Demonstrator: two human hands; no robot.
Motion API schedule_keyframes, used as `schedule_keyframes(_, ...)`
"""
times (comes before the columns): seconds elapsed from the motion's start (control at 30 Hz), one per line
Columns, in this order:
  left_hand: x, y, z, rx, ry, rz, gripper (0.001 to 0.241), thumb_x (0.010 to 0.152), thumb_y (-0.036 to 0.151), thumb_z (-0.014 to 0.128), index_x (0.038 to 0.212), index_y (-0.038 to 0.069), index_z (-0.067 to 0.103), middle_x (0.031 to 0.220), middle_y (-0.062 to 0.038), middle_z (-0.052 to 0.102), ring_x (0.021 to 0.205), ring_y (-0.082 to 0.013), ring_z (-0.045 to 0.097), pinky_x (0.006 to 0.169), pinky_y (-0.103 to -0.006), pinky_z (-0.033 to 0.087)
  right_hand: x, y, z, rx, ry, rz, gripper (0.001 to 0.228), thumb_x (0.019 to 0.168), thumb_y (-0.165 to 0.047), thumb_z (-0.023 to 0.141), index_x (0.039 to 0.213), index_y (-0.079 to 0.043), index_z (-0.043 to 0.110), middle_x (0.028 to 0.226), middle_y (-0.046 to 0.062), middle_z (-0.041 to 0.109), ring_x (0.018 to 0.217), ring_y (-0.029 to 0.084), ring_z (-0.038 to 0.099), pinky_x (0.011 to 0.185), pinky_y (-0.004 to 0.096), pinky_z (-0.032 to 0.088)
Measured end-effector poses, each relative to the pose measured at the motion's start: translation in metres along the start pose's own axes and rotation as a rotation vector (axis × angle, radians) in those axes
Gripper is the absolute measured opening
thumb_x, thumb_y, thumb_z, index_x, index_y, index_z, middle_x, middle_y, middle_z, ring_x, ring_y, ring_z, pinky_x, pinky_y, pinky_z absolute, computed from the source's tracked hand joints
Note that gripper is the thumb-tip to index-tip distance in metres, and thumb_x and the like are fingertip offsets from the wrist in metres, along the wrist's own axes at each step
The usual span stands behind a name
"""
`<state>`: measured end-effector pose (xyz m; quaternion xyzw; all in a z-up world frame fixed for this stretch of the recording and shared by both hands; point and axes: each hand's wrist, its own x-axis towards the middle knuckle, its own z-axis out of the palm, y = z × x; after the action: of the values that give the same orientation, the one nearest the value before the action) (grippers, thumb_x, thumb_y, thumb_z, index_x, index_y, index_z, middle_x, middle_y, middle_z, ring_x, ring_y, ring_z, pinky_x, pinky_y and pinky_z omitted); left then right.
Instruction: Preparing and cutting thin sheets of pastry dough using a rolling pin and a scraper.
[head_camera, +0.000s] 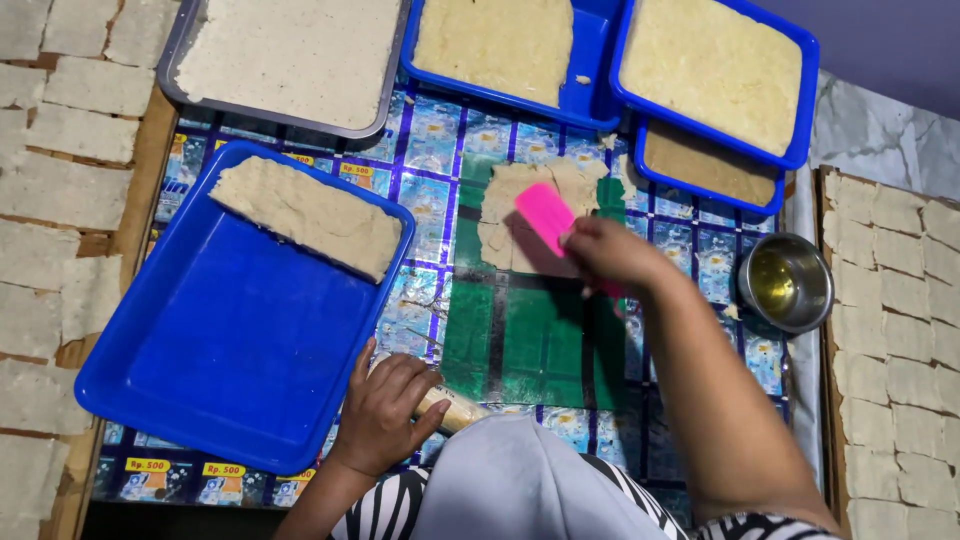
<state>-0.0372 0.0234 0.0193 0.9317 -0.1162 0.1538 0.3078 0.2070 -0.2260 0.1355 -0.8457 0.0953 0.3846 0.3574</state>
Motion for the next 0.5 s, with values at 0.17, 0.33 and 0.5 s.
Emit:
schedule_keyframes(0.17, 0.000, -0.003, 0.001, 0.001, 0.003, 0.004, 0.027, 0.089, 0.038, 0.068, 0.101, 0.015, 0.072, 0.102, -0.002, 0.069, 0.109, -0.0216, 0.063, 0.120, -0.0578, 0.024, -0.023, 0.072, 0.074, 0.664, -0.340, -0.128, 0.018, 0.107, -0.016, 0.050, 0.099, 0.000, 0.053, 0.059, 0.009, 0.054, 0.036, 0.017, 0.047, 0.043, 0.037, 0.055)
schedule_keyframes(0.33, 0.000, -0.002, 0.003, 0.002, -0.015, -0.004, 0.028, 0.090, 0.039, 0.066, 0.101, 0.015, 0.073, 0.102, -0.002, 0.070, 0.109, -0.0218, 0.063, 0.121, -0.0591, 0.024, -0.015, 0.095, 0.107, 0.778, -0.260, 0.020, 0.023, 0.109, -0.019, 0.047, 0.099, 0.002, 0.052, 0.060, 0.009, 0.051, 0.035, 0.015, 0.039, 0.044, 0.038, 0.052)
schedule_keyframes(0.5, 0.000, 0.000, 0.001, -0.001, -0.002, -0.010, 0.026, 0.090, 0.038, 0.067, 0.100, 0.015, 0.072, 0.101, -0.001, 0.071, 0.109, -0.0213, 0.063, 0.121, -0.0588, 0.023, 0.032, 0.070, 0.116, 0.800, -0.111, -0.116, 0.026, 0.105, -0.013, 0.040, 0.087, 0.000, 0.053, 0.060, 0.009, 0.050, 0.037, 0.015, 0.036, 0.047, 0.037, 0.052)
